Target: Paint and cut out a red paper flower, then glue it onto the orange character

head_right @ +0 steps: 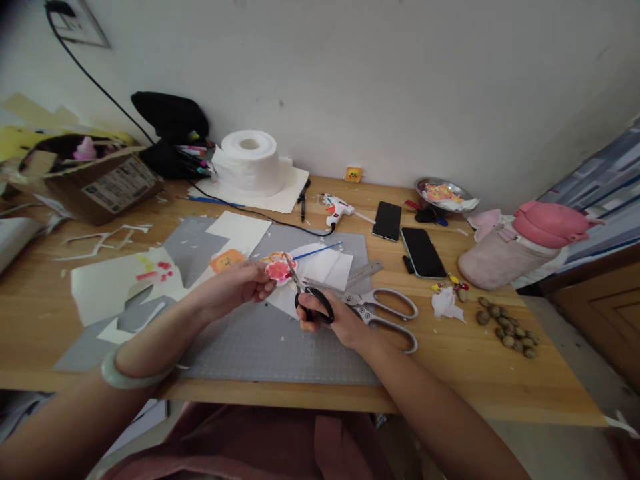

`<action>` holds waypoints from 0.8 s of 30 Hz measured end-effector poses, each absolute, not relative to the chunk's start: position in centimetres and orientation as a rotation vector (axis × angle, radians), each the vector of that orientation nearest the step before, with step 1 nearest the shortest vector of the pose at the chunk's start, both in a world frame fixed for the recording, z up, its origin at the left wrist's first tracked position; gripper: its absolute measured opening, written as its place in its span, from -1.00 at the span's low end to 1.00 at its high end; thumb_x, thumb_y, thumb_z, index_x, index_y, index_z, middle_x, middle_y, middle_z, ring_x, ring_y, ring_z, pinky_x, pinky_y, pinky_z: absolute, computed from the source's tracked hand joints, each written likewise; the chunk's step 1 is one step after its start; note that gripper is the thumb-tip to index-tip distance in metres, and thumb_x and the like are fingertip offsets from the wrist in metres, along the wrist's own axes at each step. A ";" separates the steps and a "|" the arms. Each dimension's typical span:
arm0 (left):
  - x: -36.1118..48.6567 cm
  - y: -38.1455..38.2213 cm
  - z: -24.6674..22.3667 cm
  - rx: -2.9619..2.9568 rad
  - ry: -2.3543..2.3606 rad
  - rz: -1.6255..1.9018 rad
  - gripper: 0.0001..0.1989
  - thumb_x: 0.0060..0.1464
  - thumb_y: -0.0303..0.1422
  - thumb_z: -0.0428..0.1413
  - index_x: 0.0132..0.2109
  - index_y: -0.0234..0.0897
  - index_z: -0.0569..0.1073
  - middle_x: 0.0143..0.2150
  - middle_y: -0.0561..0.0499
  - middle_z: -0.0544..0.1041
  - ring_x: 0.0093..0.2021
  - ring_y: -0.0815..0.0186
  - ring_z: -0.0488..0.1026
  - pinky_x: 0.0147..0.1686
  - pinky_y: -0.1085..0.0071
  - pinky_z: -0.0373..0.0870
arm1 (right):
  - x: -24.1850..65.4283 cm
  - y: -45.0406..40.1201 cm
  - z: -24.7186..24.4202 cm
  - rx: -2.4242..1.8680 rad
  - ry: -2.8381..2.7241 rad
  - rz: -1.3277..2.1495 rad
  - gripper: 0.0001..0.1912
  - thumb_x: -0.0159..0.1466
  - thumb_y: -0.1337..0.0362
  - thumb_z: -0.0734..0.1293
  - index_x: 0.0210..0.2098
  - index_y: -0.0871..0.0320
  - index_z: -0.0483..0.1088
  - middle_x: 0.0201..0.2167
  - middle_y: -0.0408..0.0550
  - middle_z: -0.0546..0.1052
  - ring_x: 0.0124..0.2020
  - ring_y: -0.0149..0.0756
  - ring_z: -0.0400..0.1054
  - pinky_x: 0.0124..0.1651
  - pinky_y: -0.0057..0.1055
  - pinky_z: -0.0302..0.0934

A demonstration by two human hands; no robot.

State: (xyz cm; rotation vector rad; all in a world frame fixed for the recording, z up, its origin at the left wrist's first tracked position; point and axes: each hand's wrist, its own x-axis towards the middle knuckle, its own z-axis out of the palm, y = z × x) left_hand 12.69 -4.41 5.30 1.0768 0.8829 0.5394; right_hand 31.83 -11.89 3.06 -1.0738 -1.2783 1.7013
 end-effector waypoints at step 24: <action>12.7 -4.4 5.2 1.086 0.880 0.520 -0.86 -0.30 -0.31 0.12 -0.63 -0.27 0.37 -0.63 0.09 0.32 -0.61 0.47 0.16 -0.62 0.48 0.01 | 31.7 -11.9 3.1 -1.051 -1.216 1.719 -0.44 0.07 -0.24 0.37 -0.56 0.17 0.33 -0.65 -0.21 0.30 -0.65 -0.49 0.06 -0.51 -0.44 -0.11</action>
